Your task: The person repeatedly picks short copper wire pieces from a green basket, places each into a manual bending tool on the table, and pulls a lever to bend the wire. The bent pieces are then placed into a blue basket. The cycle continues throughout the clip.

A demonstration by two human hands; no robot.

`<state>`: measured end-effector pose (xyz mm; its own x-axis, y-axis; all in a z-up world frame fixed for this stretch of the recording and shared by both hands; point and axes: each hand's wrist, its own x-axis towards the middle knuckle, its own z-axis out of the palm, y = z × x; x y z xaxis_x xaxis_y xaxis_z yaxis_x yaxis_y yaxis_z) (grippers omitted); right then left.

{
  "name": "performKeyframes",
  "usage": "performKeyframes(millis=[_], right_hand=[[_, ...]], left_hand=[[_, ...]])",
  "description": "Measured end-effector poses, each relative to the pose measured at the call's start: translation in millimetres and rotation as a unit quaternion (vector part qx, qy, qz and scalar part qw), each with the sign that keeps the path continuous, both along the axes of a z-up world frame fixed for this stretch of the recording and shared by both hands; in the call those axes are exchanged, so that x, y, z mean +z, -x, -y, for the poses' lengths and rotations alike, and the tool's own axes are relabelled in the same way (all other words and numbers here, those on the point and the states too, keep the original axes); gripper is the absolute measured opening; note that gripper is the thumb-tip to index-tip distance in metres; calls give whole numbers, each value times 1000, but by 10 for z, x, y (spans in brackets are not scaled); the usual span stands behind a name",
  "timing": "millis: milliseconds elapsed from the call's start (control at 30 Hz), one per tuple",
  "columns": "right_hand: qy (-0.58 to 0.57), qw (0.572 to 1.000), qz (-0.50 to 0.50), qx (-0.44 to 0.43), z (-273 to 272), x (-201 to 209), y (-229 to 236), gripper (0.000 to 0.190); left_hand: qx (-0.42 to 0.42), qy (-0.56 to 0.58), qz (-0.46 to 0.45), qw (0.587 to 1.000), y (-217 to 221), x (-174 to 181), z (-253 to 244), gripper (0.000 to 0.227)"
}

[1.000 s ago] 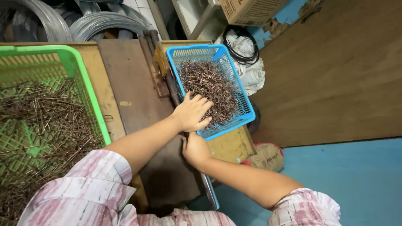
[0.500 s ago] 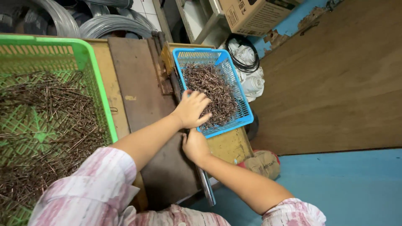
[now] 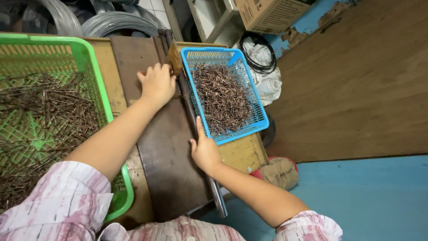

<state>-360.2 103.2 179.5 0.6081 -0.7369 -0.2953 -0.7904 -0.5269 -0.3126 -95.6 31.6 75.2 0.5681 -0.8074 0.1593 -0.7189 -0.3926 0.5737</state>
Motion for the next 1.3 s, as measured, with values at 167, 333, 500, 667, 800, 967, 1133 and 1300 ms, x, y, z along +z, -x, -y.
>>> performKeyframes(millis=[167, 333, 500, 667, 800, 967, 1133, 1300], right_hand=[[5, 1000, -5, -1, 10, -25, -9, 80], [9, 1000, -15, -4, 53, -108, -3, 80], [7, 1000, -11, -6, 61, -152, 6, 81], [12, 1000, -9, -2, 95, -240, 26, 81], [19, 1000, -8, 7, 97, -270, 35, 81], [25, 1000, -12, 10, 110, -288, 33, 82], [18, 1000, -15, 5, 94, -197, 20, 81], [-5, 1000, -21, 0, 42, -65, 13, 89]], left_hand=[[25, 3, 43, 999, -202, -247, 206, 19], [45, 14, 105, 993, -142, -75, 98, 10], [72, 75, 125, 987, -117, -278, 127, 12], [81, 92, 125, 985, -121, -324, 141, 13], [78, 104, 115, 985, -142, -362, 146, 11], [77, 98, 109, 986, -156, -378, 136, 11], [73, 105, 110, 986, -168, -383, 135, 12], [66, 95, 98, 988, -183, -376, 91, 12]])
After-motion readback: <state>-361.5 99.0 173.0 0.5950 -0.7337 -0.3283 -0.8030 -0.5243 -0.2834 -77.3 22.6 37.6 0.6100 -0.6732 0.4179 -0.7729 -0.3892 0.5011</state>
